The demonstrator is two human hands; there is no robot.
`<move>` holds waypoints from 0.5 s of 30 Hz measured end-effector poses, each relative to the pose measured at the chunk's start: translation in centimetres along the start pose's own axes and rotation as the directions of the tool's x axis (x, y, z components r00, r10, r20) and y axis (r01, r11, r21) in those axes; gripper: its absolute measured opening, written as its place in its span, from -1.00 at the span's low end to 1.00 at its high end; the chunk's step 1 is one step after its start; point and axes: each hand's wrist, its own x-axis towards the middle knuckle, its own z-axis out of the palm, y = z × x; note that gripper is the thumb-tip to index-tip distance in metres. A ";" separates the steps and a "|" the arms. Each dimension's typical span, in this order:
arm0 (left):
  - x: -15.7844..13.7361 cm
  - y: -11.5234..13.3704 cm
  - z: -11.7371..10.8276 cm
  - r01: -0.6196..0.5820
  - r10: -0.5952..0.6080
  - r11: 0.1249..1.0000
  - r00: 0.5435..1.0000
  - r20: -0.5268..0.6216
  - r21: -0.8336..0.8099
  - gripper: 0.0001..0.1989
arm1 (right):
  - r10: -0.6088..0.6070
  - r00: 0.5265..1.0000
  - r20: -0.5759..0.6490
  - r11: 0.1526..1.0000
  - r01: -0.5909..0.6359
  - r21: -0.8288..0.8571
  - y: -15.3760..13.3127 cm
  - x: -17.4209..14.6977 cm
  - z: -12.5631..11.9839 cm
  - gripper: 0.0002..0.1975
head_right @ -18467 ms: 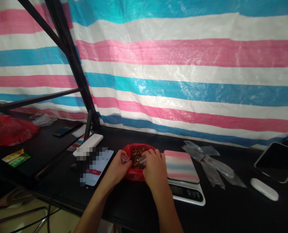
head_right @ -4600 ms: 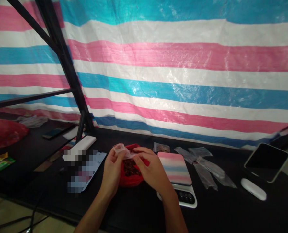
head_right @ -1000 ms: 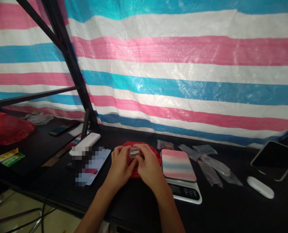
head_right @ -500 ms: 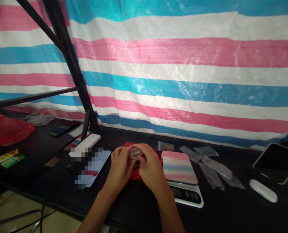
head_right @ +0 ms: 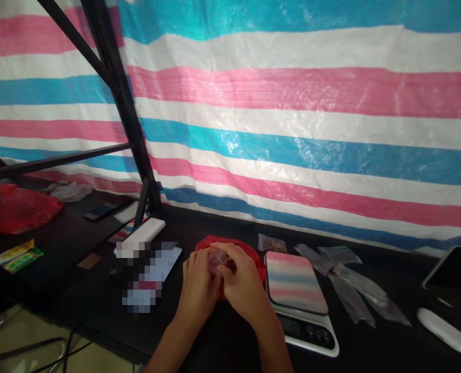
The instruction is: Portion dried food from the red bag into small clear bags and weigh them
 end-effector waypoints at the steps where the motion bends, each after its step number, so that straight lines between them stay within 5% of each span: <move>1: 0.0 -0.1 0.0 -0.005 0.005 1.000 1.000 -0.001 -0.004 -0.71 | 0.010 1.000 -0.004 1.000 -0.010 0.015 0.1 0.1 0.0 -0.57; 7: 0.4 -0.5 -1.3 0.149 -0.149 0.989 0.985 -0.082 -0.015 -0.86 | -0.068 0.959 -0.275 0.995 0.046 -0.085 1.5 0.9 -0.6 -0.67; 12: 1.0 -0.8 -1.7 0.230 -0.258 0.962 0.942 -0.215 -0.149 -0.81 | 0.031 0.990 -0.140 0.937 -0.078 -0.342 2.8 1.1 -0.4 -0.48; 15: 1.5 -1.4 -1.0 0.280 -0.325 0.925 0.934 -0.152 -0.256 -0.82 | 0.096 0.988 -0.119 0.846 -0.144 -0.514 2.8 1.1 -0.1 -0.45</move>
